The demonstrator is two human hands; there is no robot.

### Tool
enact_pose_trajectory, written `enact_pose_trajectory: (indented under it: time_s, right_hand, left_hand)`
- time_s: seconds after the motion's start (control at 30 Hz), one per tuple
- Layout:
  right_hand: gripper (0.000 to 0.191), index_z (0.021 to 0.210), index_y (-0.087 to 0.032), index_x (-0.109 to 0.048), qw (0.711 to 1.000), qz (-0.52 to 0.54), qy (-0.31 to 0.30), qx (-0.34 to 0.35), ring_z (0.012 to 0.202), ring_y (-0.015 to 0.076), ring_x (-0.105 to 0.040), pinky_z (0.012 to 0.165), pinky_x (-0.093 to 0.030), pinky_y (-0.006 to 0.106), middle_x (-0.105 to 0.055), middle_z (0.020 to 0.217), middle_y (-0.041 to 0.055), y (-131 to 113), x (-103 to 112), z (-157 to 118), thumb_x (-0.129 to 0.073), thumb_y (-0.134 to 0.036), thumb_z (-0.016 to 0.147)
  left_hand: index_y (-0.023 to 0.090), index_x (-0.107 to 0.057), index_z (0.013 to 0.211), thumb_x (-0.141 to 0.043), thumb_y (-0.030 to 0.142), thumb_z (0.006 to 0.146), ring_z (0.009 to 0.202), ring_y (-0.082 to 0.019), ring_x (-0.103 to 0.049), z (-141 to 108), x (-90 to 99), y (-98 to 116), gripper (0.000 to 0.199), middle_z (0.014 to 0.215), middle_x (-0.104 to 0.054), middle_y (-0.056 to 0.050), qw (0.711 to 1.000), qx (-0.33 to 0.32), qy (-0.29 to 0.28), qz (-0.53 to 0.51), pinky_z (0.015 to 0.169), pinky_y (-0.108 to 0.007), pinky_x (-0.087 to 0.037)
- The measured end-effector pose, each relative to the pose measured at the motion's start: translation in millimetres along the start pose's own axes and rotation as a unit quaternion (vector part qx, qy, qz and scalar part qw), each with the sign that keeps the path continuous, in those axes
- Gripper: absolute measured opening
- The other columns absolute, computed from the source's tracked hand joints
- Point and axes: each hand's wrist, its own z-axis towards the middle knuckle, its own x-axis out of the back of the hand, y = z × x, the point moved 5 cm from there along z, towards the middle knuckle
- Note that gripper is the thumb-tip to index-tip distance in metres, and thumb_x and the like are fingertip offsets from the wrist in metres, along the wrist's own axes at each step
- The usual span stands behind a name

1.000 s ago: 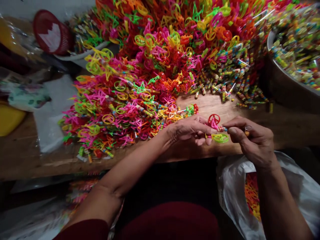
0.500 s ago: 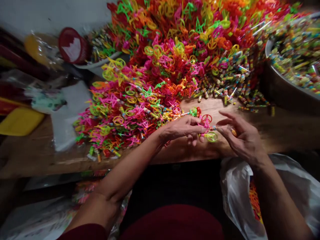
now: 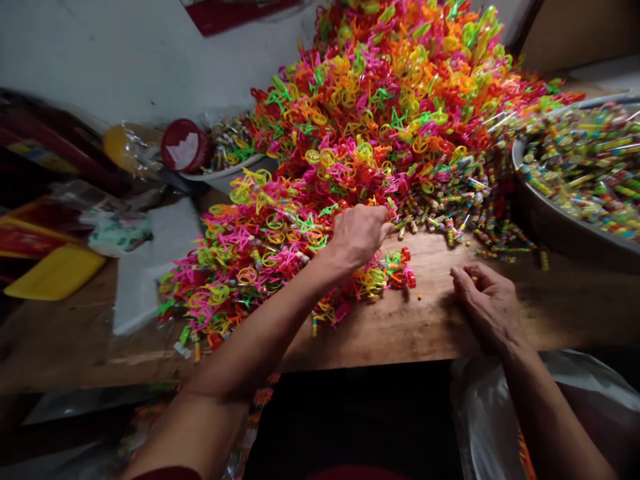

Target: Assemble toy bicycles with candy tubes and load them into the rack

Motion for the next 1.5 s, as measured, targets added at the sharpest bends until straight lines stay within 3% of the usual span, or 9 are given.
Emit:
enact_pose_trajectory:
  time_s: [0.13, 0.33, 0.57, 0.73, 0.87, 0.93, 1.0, 1.17, 1.5]
  right_hand:
    - [0.035, 0.076, -0.020, -0.067, 0.999, -0.020, 0.004, 0.029, 0.053, 0.0112, -0.044, 0.048, -0.034, 0.024, -0.053, 0.061, -0.0030, -4, -3, 6, -0.066, -0.052, 0.090]
    - [0.030, 0.077, -0.021, -0.068, 0.993, -0.053, 0.004, 0.101, 0.055, 0.0123, -0.054, 0.053, -0.042, 0.025, -0.065, 0.068, 0.0001, 1, -16, 5, -0.061, -0.044, 0.093]
    - [0.032, 0.074, -0.021, -0.068, 0.991, -0.073, 0.020, 0.107, 0.055, 0.0128, -0.053, 0.053, -0.042, 0.025, -0.064, 0.065, 0.0000, -1, -15, 3, -0.061, -0.046, 0.093]
    - [0.035, 0.074, -0.020, -0.067, 0.990, -0.077, 0.021, 0.118, 0.054, 0.0122, -0.050, 0.052, -0.041, 0.025, -0.059, 0.062, -0.0014, -2, -13, 2, -0.061, -0.049, 0.093]
    - [0.037, 0.077, -0.019, -0.068, 0.995, -0.048, 0.022, 0.088, 0.054, 0.0122, -0.050, 0.052, -0.041, 0.025, -0.057, 0.063, -0.0016, 3, -11, 3, -0.064, -0.053, 0.090]
    - [0.038, 0.095, -0.018, -0.071, 0.999, 0.004, 0.012, 0.038, 0.053, 0.0117, -0.049, 0.048, -0.040, 0.024, -0.058, 0.067, -0.0022, 5, -11, 3, -0.065, -0.056, 0.090]
    - [0.045, 0.118, -0.019, -0.068, 0.998, 0.066, -0.002, -0.001, 0.054, 0.0106, -0.048, 0.046, -0.040, 0.023, -0.060, 0.076, -0.0018, 0, -12, 0, -0.061, -0.056, 0.093]
    - [0.036, 0.112, -0.020, -0.070, 0.994, 0.104, -0.009, 0.042, 0.065, 0.0107, -0.053, 0.056, -0.045, 0.023, -0.059, 0.081, -0.0002, -33, -17, -6, -0.056, -0.050, 0.098]
    - [0.021, 0.099, -0.021, -0.075, 0.995, 0.018, 0.018, 0.098, 0.067, 0.0129, -0.060, 0.061, -0.046, 0.026, -0.071, 0.084, 0.0023, -42, -4, 9, -0.066, -0.038, 0.090]
  left_hand:
    - [0.017, -0.076, 0.103, -0.049, 0.023, 0.100, 0.094, -0.029, -0.071, 36, -13.4, 21, 0.028, 0.097, -0.075, -0.016, 0.999, -0.027, -0.006, 0.025, 0.072, -0.033, -0.044]
    - [0.022, -0.071, 0.118, -0.040, 0.020, 0.102, 0.093, -0.027, -0.071, 57, -10.3, 10, 0.036, 0.115, -0.070, -0.012, 0.996, -0.038, 0.071, 0.026, 0.071, -0.033, -0.041]
    - [0.013, -0.074, 0.117, -0.044, 0.009, 0.095, 0.101, -0.032, -0.069, 71, -25.7, 18, 0.037, 0.138, -0.056, -0.022, 0.992, -0.077, -0.066, 0.075, 0.077, -0.037, -0.043]
    - [0.011, -0.075, 0.112, -0.041, 0.009, 0.097, 0.103, -0.031, -0.067, 71, -19.3, 12, 0.037, 0.117, -0.067, -0.020, 0.995, -0.084, -0.023, 0.043, 0.079, -0.036, -0.042]
    - [0.019, -0.076, 0.112, -0.060, 0.029, 0.097, 0.101, -0.024, -0.065, 56, 7.0, -8, 0.024, 0.113, -0.070, -0.011, 0.989, -0.059, 0.092, -0.097, 0.081, -0.032, -0.043]
    - [0.017, -0.078, 0.100, -0.070, 0.030, 0.091, 0.094, -0.020, -0.063, 45, 16.6, -18, 0.017, 0.103, -0.072, -0.008, 0.959, -0.039, 0.135, -0.245, 0.083, -0.029, -0.043]
    - [0.015, -0.076, 0.092, -0.073, 0.029, 0.089, 0.080, -0.014, -0.060, 35, 11.0, -22, 0.015, 0.090, -0.070, -0.005, 0.897, -0.014, 0.090, -0.432, 0.078, -0.027, -0.045]
    - [0.011, -0.069, 0.088, -0.073, 0.022, 0.090, 0.059, -0.007, -0.060, 3, -39.2, 6, 0.012, 0.077, -0.067, -0.001, 0.646, 0.061, -0.145, -0.747, 0.068, -0.024, -0.050]
    - [0.010, -0.067, 0.090, -0.060, 0.007, 0.095, 0.066, -0.013, -0.072, -23, -73.0, 57, 0.009, 0.080, -0.074, -0.006, 0.517, 0.145, -0.282, -0.795, 0.076, -0.030, -0.059]
